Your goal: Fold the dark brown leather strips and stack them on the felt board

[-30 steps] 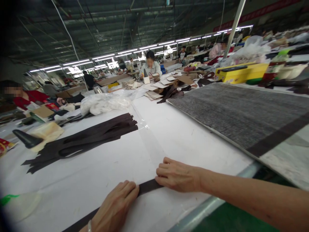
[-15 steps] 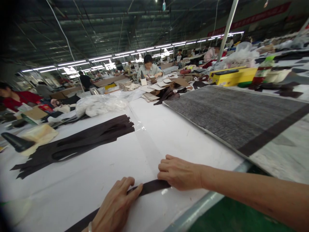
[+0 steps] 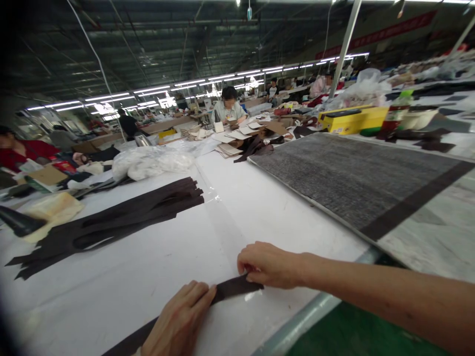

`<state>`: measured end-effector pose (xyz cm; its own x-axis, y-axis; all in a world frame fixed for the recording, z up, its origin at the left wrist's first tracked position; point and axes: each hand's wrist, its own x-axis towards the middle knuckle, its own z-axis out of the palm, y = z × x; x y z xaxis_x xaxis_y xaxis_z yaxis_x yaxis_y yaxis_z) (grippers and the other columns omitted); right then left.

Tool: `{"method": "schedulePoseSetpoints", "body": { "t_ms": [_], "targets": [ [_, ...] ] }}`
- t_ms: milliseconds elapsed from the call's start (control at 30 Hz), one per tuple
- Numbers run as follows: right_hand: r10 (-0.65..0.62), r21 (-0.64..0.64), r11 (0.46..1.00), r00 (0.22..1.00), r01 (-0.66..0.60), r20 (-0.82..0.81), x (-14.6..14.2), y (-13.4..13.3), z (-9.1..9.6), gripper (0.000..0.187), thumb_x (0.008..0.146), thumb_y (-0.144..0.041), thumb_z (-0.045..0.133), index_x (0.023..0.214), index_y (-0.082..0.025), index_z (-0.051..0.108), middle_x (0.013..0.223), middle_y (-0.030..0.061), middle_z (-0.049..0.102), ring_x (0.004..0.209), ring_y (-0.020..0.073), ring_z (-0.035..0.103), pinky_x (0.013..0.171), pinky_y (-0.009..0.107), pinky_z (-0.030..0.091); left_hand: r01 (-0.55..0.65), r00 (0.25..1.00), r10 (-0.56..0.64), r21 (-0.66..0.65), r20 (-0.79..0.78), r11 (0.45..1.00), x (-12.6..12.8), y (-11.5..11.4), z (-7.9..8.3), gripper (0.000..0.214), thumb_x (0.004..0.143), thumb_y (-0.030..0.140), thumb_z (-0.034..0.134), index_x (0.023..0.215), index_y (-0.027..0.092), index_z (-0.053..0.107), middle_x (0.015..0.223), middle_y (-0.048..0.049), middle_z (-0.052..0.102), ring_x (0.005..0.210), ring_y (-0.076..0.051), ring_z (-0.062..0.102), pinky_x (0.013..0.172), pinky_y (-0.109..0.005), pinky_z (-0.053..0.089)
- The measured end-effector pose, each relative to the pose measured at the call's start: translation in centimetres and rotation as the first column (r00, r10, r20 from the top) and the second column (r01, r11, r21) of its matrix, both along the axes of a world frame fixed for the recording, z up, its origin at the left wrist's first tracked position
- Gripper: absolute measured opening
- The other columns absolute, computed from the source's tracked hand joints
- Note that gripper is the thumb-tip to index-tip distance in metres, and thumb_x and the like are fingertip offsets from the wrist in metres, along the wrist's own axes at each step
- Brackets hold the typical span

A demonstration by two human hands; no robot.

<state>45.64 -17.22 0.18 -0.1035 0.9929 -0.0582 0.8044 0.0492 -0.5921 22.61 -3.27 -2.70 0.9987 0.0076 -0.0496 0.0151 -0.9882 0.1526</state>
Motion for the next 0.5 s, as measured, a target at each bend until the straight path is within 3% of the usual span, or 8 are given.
{"method": "schedulePoseSetpoints", "body": {
  "t_ms": [267, 500],
  "targets": [
    [0.145, 0.13, 0.975, 0.956, -0.182, 0.254, 0.5, -0.3, -0.5, 0.015, 0.087, -0.005, 0.056, 0.089, -0.019, 0.059, 0.084, 0.0002, 0.06, 0.081, 0.0154, 0.053, 0.078, 0.029, 0.035, -0.02, 0.996, 0.024, 0.042, -0.091, 0.999, 0.6, -0.8, 0.4, 0.055, 0.086, 0.001, 0.042, 0.14, 0.011, 0.037, 0.11, -0.0103, 0.059, 0.095, -0.025, 0.053, 0.086, -0.041, 0.05],
    [0.181, 0.193, 0.941, 0.896, -0.278, 0.407, 0.7, -1.2, -1.9, 0.02, 0.094, -0.004, 0.042, 0.092, -0.017, 0.058, 0.09, 0.0041, 0.059, 0.082, 0.0167, 0.05, 0.075, 0.029, 0.034, -0.063, 0.993, 0.068, 0.054, -0.099, 0.997, 1.2, -1.3, 0.7, 0.061, 0.085, 0.0, 0.039, 0.143, 0.016, 0.033, 0.113, -0.0084, 0.058, 0.096, -0.025, 0.052, 0.088, -0.041, 0.048]
  ]
}}
